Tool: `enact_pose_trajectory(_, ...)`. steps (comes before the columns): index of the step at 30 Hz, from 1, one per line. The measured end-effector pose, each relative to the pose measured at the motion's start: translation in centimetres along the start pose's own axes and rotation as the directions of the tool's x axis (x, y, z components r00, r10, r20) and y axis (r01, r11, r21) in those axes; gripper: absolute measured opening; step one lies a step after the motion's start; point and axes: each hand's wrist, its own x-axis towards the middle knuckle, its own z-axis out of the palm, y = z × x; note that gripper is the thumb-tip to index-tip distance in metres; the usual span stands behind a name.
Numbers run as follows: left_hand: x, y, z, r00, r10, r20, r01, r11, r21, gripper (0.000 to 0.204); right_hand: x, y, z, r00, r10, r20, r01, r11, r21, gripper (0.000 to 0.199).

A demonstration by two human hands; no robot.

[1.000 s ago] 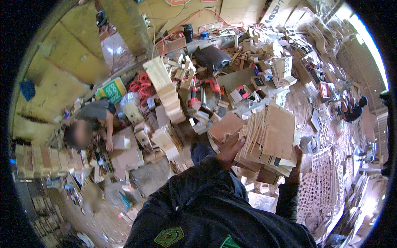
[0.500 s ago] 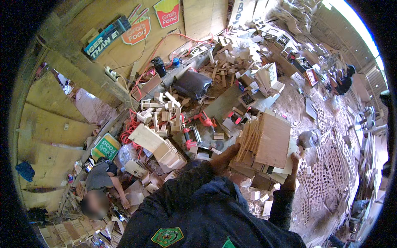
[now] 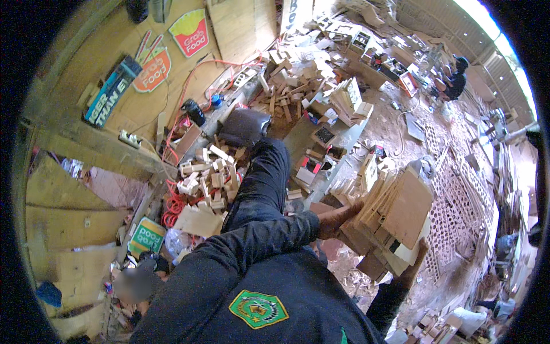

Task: The person repeatedly reaches into a large sack, pulls out bundles of thin wooden slats, separates them by hand, and places them onto a growing pile. The person also picks up and moves flat cardboard pieces and other wood scraps within a cluttered workshop.

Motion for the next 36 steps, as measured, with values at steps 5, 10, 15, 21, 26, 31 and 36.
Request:
enact_pose_trajectory(5,0.0,4.5,-2.8,0.989,-0.105,0.102,0.082,0.974,0.210,0.078,-0.8,1.5,3.9,0.999,-0.039,-0.007,0.040,0.997,0.065,0.067)
enact_pose_trajectory(10,1.4,12.0,-11.1,0.960,-0.278,-0.042,0.280,0.957,0.076,0.093,4.0,6.1,12.2,0.991,-0.072,-0.114,0.080,0.995,0.066,0.065)
enact_pose_trajectory(15,0.0,23.2,-22.3,0.955,-0.222,-0.195,0.234,0.972,0.039,0.085,13.7,13.1,22.7,0.956,-0.018,-0.292,0.008,0.999,-0.037,0.058)
enact_pose_trajectory(21,-1.9,35.4,-33.4,0.951,-0.028,-0.309,0.094,0.975,0.201,0.089,25.1,20.6,34.3,0.990,0.095,-0.105,-0.097,0.995,-0.008,0.066)
enact_pose_trajectory(26,-3.8,40.3,-41.8,0.942,-0.005,-0.335,0.115,0.944,0.309,0.104,30.0,25.7,40.7,0.981,0.181,-0.062,-0.187,0.977,-0.102,0.075)
enact_pose_trajectory(31,-5.2,43.8,-49.5,0.901,-0.112,-0.418,0.225,0.947,0.231,0.120,32.0,32.7,45.1,0.970,0.242,-0.027,-0.243,0.968,-0.063,0.076)
enact_pose_trajectory(36,-6.0,46.3,-52.8,0.867,-0.184,-0.464,0.292,0.941,0.173,0.130,32.6,36.2,47.6,0.922,0.368,-0.116,-0.377,0.924,-0.067,0.076)
